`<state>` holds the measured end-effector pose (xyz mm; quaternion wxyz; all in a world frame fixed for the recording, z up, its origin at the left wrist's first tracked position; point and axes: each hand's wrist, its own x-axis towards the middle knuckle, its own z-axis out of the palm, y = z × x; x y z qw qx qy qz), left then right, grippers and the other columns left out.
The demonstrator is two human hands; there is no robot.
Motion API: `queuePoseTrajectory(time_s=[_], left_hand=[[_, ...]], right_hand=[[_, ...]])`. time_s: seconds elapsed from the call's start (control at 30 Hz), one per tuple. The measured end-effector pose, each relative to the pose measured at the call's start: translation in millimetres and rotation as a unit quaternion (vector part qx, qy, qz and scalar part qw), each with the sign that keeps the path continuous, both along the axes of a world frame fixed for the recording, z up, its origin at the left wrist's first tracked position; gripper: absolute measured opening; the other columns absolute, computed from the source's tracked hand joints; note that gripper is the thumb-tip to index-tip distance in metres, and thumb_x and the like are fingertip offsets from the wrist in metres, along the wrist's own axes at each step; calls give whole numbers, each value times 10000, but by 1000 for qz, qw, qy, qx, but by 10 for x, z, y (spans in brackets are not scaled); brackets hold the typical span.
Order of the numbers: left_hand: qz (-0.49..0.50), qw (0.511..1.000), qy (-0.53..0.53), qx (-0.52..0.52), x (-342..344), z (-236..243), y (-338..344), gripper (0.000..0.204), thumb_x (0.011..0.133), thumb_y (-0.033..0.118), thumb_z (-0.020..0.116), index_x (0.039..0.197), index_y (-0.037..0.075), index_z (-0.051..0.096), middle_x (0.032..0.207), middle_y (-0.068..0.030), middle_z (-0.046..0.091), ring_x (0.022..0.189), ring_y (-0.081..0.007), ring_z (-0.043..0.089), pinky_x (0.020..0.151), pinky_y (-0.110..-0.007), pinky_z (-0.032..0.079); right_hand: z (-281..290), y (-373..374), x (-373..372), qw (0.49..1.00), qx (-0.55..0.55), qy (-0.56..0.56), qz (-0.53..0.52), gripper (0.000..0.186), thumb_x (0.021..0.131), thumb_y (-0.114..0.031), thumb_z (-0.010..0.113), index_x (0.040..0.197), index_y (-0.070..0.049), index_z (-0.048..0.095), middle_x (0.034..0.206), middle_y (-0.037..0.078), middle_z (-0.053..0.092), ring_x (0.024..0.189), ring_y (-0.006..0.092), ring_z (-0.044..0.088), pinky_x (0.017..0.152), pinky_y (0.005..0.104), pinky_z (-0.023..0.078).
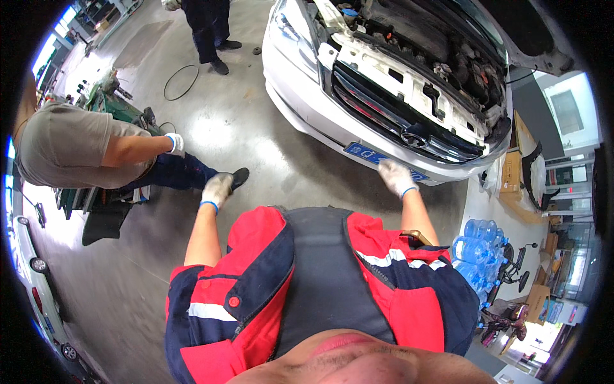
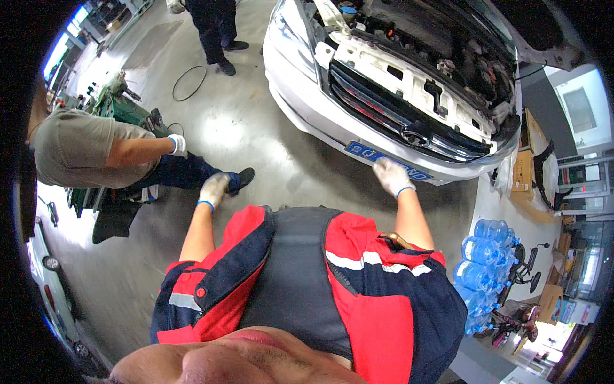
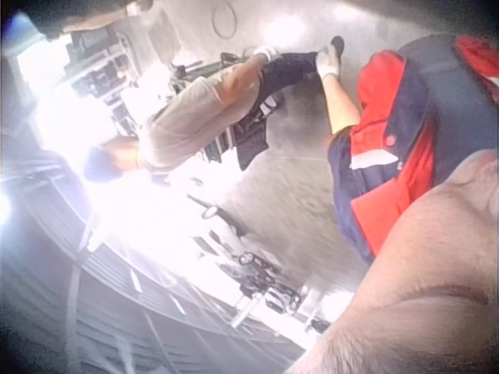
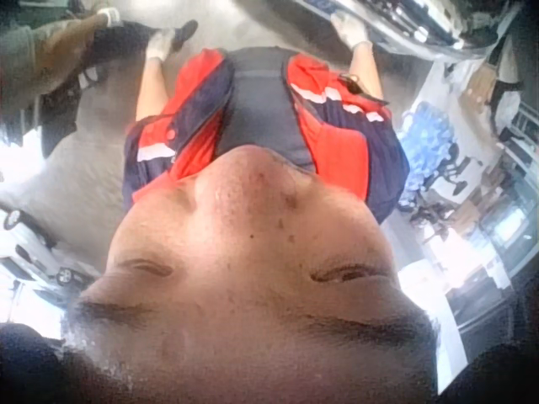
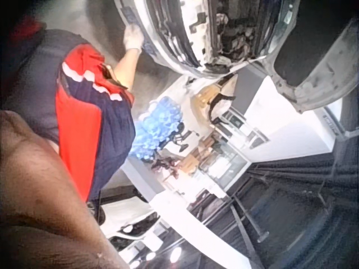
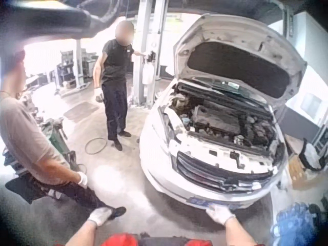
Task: The person uses a ratchet to loosen bolts on the front of a white car's engine bay. They then remove a black rubber seal and a plastic cowl cover. After retrieving a new plastic cover from the floor, they install it over the engine components and secure it by hand.
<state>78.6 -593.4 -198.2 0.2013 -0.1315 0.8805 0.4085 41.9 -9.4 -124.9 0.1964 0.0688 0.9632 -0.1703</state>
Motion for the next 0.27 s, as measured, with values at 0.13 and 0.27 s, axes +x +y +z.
queuePoseTrajectory(time_s=[0.13, 0.27], left_hand=[[90, 949, 298, 56, -523, 1598, 301, 340, 1043, 250, 643, 1277, 14, 714, 1184, -101, 757, 1074, -148, 676, 943, -309, 531], [5, 826, 550, 123, -387, 2942, 510, 304, 1000, 39, 672, 1301, 7, 696, 1187, -102, 735, 1052, -161, 689, 938, -261, 544]], right_hand=[[1516, -92, -260, 923, -223, 312, -36, 292, 968, -232, 733, 1180, -31, 739, 1118, 133, 749, 1011, 200, 705, 895, 336, 567], [3116, 46, 127, 802, -194, 551, 124, 237, 947, -111, 719, 1144, 18, 738, 1005, 101, 735, 890, 161, 680, 761, 281, 544]])
